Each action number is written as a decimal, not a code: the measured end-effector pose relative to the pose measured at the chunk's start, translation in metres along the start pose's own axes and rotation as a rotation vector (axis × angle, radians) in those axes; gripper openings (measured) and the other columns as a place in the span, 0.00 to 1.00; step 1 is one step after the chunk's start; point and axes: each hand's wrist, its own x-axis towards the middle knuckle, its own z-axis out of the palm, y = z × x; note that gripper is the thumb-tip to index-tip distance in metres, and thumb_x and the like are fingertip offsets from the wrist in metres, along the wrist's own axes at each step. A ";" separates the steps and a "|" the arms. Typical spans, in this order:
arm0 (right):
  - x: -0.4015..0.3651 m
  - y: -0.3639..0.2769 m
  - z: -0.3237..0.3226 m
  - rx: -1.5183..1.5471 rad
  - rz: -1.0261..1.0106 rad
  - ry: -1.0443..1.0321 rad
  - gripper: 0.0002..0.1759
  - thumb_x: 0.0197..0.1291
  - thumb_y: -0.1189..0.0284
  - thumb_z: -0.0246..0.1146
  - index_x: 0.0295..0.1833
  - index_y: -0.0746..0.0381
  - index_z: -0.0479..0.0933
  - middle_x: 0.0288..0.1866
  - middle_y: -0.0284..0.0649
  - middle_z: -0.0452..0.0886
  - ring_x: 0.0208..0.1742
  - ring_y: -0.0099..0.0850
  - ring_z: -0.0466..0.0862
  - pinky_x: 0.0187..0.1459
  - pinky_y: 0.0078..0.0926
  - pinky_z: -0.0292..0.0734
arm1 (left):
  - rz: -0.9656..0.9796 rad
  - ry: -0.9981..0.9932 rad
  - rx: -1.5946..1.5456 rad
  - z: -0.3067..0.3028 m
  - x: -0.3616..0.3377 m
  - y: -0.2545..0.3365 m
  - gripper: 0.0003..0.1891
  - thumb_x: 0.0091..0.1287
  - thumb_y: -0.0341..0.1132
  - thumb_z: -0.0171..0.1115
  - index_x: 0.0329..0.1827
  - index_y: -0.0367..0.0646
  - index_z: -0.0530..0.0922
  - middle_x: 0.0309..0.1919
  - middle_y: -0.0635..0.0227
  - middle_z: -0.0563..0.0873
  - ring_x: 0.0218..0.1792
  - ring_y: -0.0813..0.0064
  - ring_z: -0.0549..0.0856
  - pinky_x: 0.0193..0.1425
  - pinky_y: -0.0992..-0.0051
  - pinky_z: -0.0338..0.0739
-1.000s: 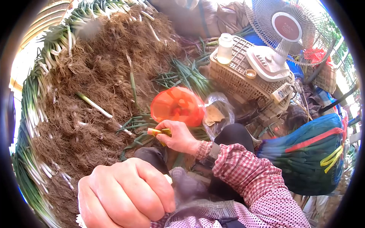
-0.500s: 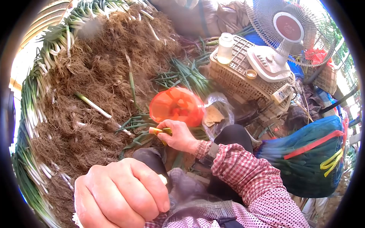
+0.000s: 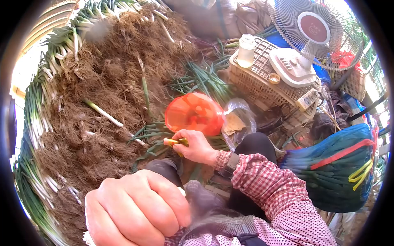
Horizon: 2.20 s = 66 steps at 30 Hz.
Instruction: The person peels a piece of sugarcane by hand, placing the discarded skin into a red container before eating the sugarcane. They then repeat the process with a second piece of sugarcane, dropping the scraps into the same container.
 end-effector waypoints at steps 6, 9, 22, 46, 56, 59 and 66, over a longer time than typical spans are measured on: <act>0.001 0.013 0.007 -0.007 -0.071 0.045 0.15 0.60 0.68 0.71 0.49 0.63 0.83 0.43 0.48 0.87 0.49 0.42 0.87 0.52 0.37 0.80 | 0.070 0.025 0.003 0.002 0.002 -0.005 0.14 0.68 0.35 0.70 0.26 0.37 0.82 0.16 0.68 0.76 0.13 0.75 0.71 0.23 0.73 0.68; 0.002 0.014 0.008 -0.007 -0.079 0.050 0.15 0.60 0.67 0.71 0.49 0.63 0.83 0.43 0.48 0.87 0.49 0.43 0.87 0.52 0.37 0.80 | -0.063 -0.153 -0.033 -0.009 0.020 0.002 0.15 0.68 0.37 0.71 0.27 0.37 0.82 0.17 0.68 0.76 0.14 0.74 0.71 0.23 0.73 0.69; 0.001 0.018 0.004 -0.041 -0.102 0.056 0.14 0.59 0.68 0.71 0.47 0.63 0.83 0.41 0.48 0.87 0.46 0.43 0.87 0.50 0.38 0.80 | -0.099 -0.209 -0.100 -0.024 0.006 0.003 0.16 0.70 0.32 0.58 0.23 0.35 0.72 0.19 0.57 0.74 0.15 0.62 0.72 0.24 0.62 0.69; -0.005 0.009 -0.008 -0.028 0.007 0.004 0.14 0.59 0.67 0.70 0.48 0.63 0.83 0.42 0.49 0.87 0.47 0.45 0.87 0.51 0.40 0.80 | 0.006 -0.109 -0.066 -0.011 0.004 -0.019 0.16 0.68 0.36 0.67 0.26 0.33 0.78 0.18 0.62 0.76 0.15 0.70 0.72 0.22 0.70 0.68; -0.010 0.013 -0.015 -0.044 0.009 0.021 0.15 0.59 0.67 0.70 0.48 0.63 0.82 0.43 0.50 0.86 0.48 0.47 0.86 0.51 0.40 0.80 | -0.210 -0.238 -0.066 -0.015 0.018 -0.007 0.15 0.66 0.27 0.53 0.18 0.36 0.70 0.16 0.60 0.75 0.12 0.66 0.72 0.23 0.65 0.72; -0.013 0.007 -0.021 -0.043 0.040 0.008 0.15 0.59 0.67 0.70 0.48 0.63 0.82 0.43 0.50 0.86 0.48 0.47 0.86 0.51 0.40 0.80 | -0.288 -0.190 -0.016 -0.006 0.024 -0.002 0.15 0.66 0.25 0.52 0.18 0.37 0.71 0.14 0.61 0.76 0.11 0.67 0.73 0.22 0.66 0.75; -0.016 0.015 -0.024 -0.040 0.003 0.026 0.14 0.59 0.68 0.70 0.48 0.63 0.82 0.42 0.51 0.86 0.47 0.47 0.87 0.51 0.40 0.80 | -0.302 -0.169 -0.023 -0.003 0.024 -0.007 0.15 0.65 0.24 0.52 0.17 0.38 0.71 0.14 0.60 0.76 0.10 0.67 0.73 0.22 0.66 0.74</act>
